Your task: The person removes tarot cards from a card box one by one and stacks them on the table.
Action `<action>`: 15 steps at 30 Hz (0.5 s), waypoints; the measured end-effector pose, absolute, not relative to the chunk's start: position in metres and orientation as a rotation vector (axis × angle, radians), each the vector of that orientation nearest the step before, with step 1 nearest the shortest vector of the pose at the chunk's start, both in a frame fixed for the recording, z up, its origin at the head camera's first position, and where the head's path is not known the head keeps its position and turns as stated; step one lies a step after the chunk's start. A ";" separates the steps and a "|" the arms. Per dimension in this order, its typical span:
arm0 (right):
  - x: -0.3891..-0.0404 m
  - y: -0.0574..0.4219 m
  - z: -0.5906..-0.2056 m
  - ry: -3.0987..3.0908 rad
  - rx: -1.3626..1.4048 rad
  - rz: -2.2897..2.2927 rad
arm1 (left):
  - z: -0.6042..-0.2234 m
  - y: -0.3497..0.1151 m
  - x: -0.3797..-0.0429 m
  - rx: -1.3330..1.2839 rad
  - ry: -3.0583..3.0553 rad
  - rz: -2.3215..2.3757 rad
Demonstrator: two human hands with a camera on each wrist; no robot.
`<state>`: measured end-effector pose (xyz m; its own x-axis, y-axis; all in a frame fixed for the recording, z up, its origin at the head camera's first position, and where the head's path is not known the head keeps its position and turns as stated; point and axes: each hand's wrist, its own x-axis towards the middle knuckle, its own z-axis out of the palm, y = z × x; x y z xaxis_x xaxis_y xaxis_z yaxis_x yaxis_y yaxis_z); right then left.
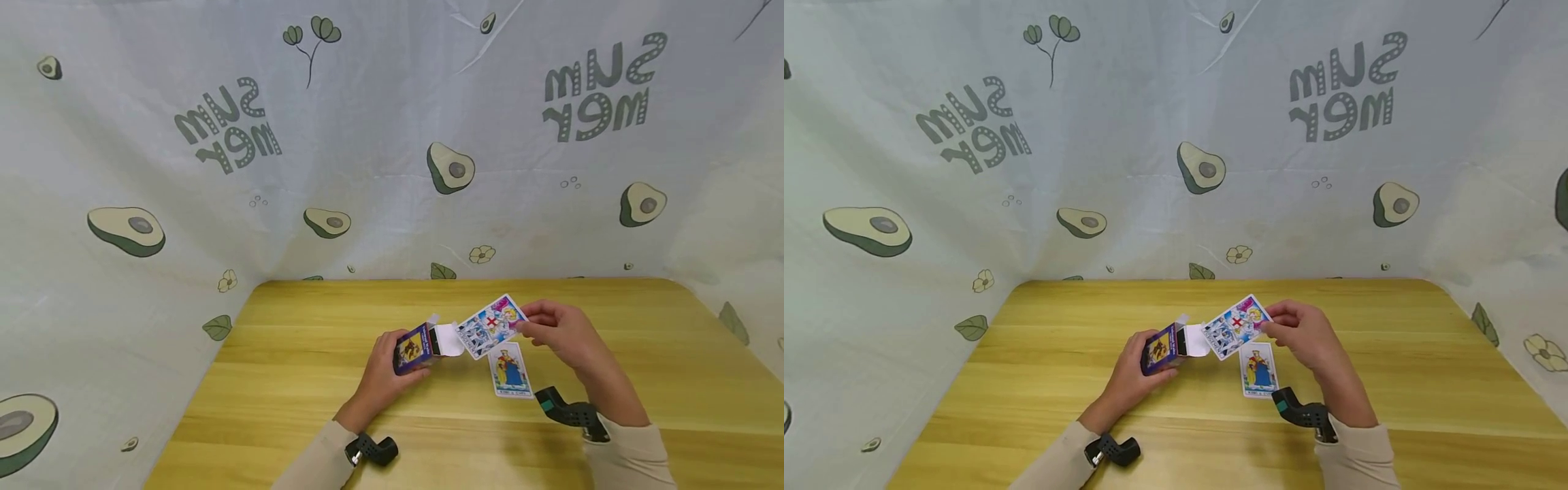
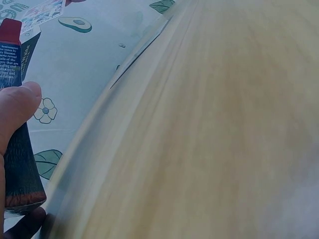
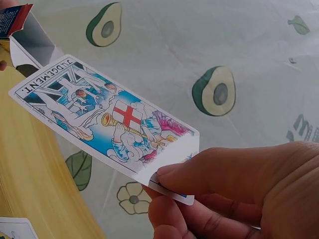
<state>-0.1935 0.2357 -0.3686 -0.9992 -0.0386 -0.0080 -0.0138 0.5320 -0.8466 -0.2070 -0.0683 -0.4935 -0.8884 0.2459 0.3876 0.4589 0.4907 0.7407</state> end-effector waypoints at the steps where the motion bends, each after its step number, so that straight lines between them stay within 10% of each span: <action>1: -0.194 0.237 -0.368 2.732 -0.045 -1.507 | -0.493 -0.068 -0.207 -0.604 -2.504 -1.349; 15: -0.196 0.247 -0.373 2.705 -0.035 -1.578 | -0.494 -0.068 -0.208 -0.606 -2.505 -1.335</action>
<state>-0.1956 0.2472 -0.3725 -0.9997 -0.0243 0.0030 -0.0146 0.4918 -0.8706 -0.2077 -0.0681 -0.4939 -0.8858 0.2463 0.3934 0.4639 0.4972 0.7332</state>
